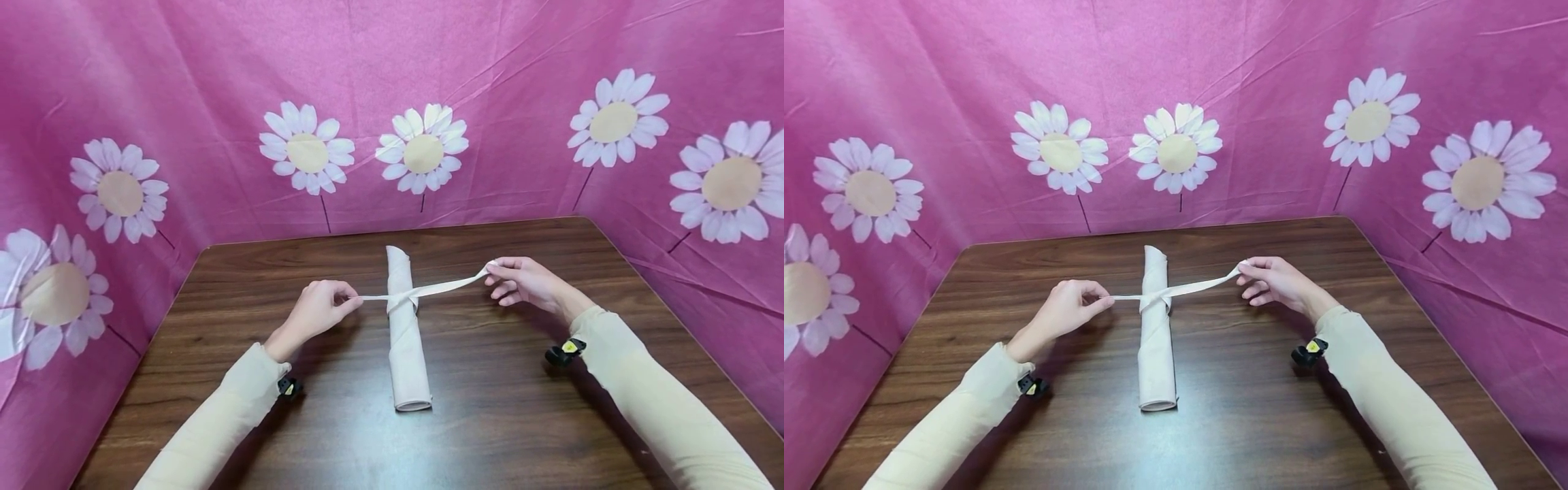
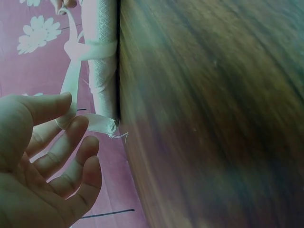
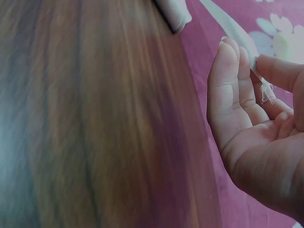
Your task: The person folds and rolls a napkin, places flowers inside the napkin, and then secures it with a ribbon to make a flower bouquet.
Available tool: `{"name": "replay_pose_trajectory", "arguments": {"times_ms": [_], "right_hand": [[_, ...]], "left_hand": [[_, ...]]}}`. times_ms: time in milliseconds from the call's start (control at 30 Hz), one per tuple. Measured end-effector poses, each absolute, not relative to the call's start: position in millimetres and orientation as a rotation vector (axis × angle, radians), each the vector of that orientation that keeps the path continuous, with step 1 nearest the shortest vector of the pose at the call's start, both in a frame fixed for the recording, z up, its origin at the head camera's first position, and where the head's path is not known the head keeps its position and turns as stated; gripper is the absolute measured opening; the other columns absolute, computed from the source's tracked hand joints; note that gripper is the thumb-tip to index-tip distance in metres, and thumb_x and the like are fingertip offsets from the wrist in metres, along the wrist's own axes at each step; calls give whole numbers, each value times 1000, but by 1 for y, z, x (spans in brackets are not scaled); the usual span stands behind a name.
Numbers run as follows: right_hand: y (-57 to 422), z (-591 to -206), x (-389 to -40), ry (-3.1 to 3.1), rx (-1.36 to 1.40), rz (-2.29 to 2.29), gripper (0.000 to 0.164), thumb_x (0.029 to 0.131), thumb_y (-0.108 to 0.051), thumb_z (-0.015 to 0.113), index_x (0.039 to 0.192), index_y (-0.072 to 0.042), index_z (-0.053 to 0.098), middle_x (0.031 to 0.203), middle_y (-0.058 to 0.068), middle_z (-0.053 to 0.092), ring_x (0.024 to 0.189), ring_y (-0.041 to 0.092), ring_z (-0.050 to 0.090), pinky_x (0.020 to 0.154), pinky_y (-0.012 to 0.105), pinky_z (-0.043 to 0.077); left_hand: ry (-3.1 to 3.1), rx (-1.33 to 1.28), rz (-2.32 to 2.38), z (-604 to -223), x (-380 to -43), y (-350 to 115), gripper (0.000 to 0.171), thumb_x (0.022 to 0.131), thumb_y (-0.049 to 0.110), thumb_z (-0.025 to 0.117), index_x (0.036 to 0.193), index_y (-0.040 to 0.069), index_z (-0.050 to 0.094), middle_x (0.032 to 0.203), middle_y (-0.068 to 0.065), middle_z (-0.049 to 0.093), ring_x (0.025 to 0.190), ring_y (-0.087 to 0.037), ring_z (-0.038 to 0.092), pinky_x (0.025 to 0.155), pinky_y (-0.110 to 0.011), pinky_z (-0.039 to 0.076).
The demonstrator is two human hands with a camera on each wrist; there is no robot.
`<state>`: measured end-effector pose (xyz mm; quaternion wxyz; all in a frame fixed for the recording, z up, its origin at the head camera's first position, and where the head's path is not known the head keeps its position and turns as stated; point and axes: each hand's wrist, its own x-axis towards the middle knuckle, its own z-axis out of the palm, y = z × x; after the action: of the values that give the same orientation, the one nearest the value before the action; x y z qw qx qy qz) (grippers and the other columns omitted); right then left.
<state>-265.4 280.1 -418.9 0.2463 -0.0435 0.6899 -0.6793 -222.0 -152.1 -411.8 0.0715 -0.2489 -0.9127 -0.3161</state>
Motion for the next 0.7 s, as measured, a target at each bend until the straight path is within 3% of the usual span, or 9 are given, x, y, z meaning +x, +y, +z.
{"name": "replay_pose_trajectory", "arguments": {"times_ms": [300,500,700], "right_hand": [[301,-428,-259,1901,-89,-1821,15,105,-26,58,109,-12,60,93,2,67,74,15,70,66,34,59],[308,-430,-255,1924,-84,-1789,22,106,-26,57,113,-6,56,92,2,66,75,16,70,67,35,59],[309,-431,-256,1947,-70,-1741,18,107,-26,55,110,-8,56,96,5,67,78,19,71,69,38,60]], "left_hand": [[-2760,-708,-1006,-419,-221,-162,9,92,24,77,85,18,77,73,15,66,61,-12,57,62,-31,45],[-2764,-694,-1026,-421,-220,-170,8,91,23,78,86,17,78,73,13,67,58,-10,54,60,-31,44],[-2793,-621,-1032,-427,-218,-177,8,90,24,79,85,18,79,70,10,67,54,-9,51,59,-33,42]]}}
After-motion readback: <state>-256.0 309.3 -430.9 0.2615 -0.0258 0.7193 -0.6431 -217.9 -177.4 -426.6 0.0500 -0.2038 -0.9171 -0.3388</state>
